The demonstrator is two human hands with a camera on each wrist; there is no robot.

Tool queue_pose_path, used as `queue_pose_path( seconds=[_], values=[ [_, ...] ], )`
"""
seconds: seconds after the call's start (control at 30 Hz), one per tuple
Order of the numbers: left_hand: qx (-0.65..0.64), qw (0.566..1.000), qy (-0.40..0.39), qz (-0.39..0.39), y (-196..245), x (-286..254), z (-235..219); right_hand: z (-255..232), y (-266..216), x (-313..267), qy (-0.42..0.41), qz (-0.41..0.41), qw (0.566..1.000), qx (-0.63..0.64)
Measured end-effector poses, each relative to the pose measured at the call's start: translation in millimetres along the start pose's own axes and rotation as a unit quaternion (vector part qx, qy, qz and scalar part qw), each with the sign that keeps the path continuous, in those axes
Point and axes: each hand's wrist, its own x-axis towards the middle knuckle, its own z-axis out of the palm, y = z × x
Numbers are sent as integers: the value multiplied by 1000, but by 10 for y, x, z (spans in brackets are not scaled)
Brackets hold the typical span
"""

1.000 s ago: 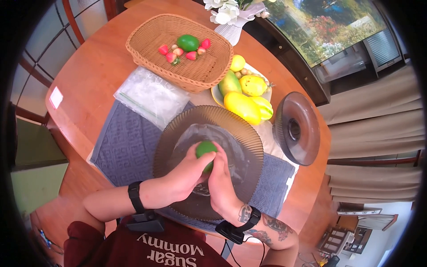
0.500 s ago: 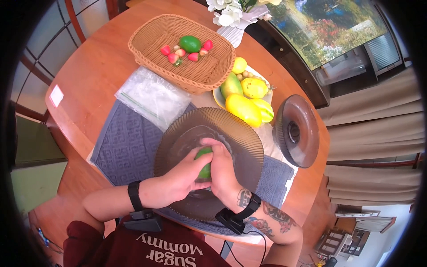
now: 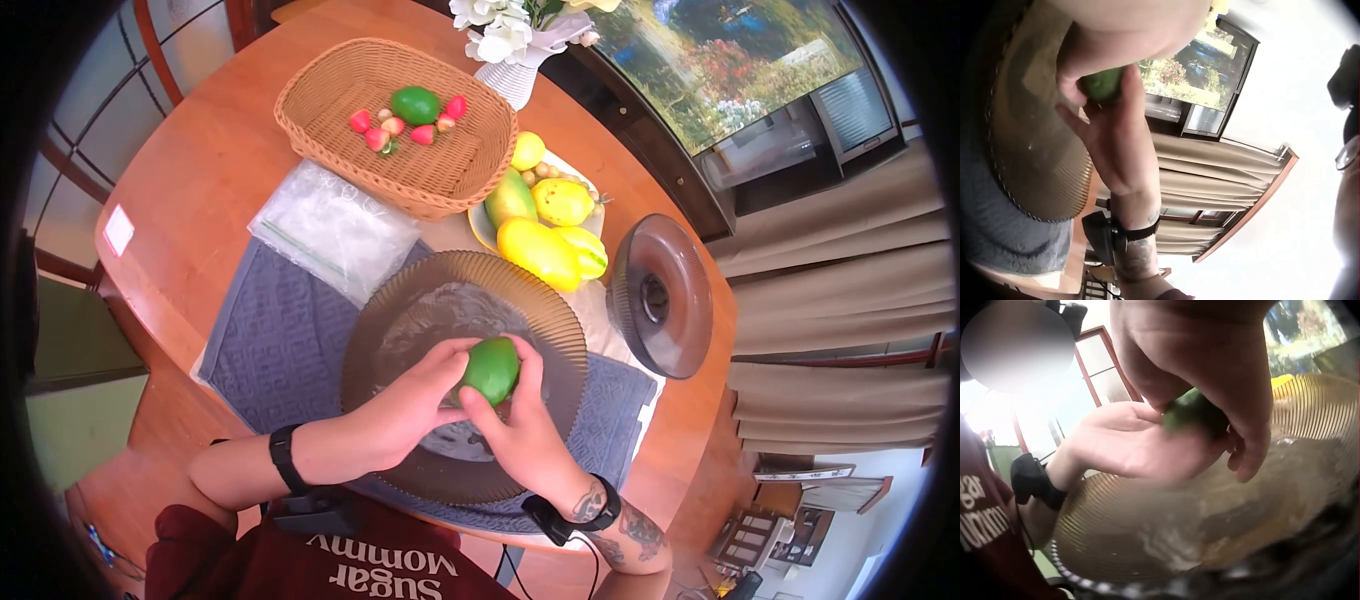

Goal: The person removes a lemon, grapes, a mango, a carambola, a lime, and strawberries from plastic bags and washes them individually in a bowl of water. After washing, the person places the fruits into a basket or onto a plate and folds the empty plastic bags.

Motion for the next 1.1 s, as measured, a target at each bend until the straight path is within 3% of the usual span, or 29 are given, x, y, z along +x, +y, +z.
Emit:
queue_pose_path(
  seconds=[0.07,0.13,0.2,0.3,0.33,0.4,0.47,0.5,0.57,0.63,0.7,0.77,0.8,0.83,0.87,0.9,0.97,1.03,1.1],
  values=[
    [91,994,-43,40,63,-47,-26,-104,-154,-21,-1,11,1000,-21],
    [142,986,-69,58,91,-76,-96,-249,-185,-41,-18,-42,991,-127],
    [191,974,-93,74,128,-115,-168,-344,-241,-98,4,-38,992,-118],
    [231,958,-136,97,228,-160,-245,-448,-267,-131,167,-141,971,-99],
    [240,955,-130,116,251,-164,-266,-518,-283,-135,168,-139,971,-98],
    [250,951,-126,133,337,-186,-253,-637,-351,-153,85,-67,979,-171],
    [401,909,-56,100,491,-281,-177,-648,-366,-154,88,-64,985,-137],
    [401,909,-56,99,531,-305,-150,-670,-352,-157,106,-101,971,-189],
    [521,849,-50,73,567,-323,-102,-681,-358,-159,124,-135,953,-240],
    [558,824,-45,81,506,-297,-93,-695,-424,-121,-37,-52,940,-336],
    [596,797,-40,91,346,-252,-145,-728,-447,-37,-21,-75,944,-320],
    [564,758,-31,326,115,-174,-242,-769,-479,100,-4,-102,947,-303],
    [567,755,-33,328,82,-163,-243,-789,-496,193,43,-114,965,-232],
    [602,706,-30,372,76,-151,-222,-817,-513,308,90,-127,975,-157],
    [634,653,-28,414,74,-146,-211,-895,-509,472,114,-169,963,-177],
    [637,648,-29,417,71,-151,-221,-995,-512,651,115,-186,959,-180],
    [694,591,-89,402,69,-164,-252,-1201,-456,1051,125,-211,957,-155],
    [690,592,-108,401,28,-152,-275,-1361,-446,1400,134,-225,957,-126],
    [687,590,-124,406,2,-131,-294,-1454,-521,1642,141,-221,938,-229]
  ],
)
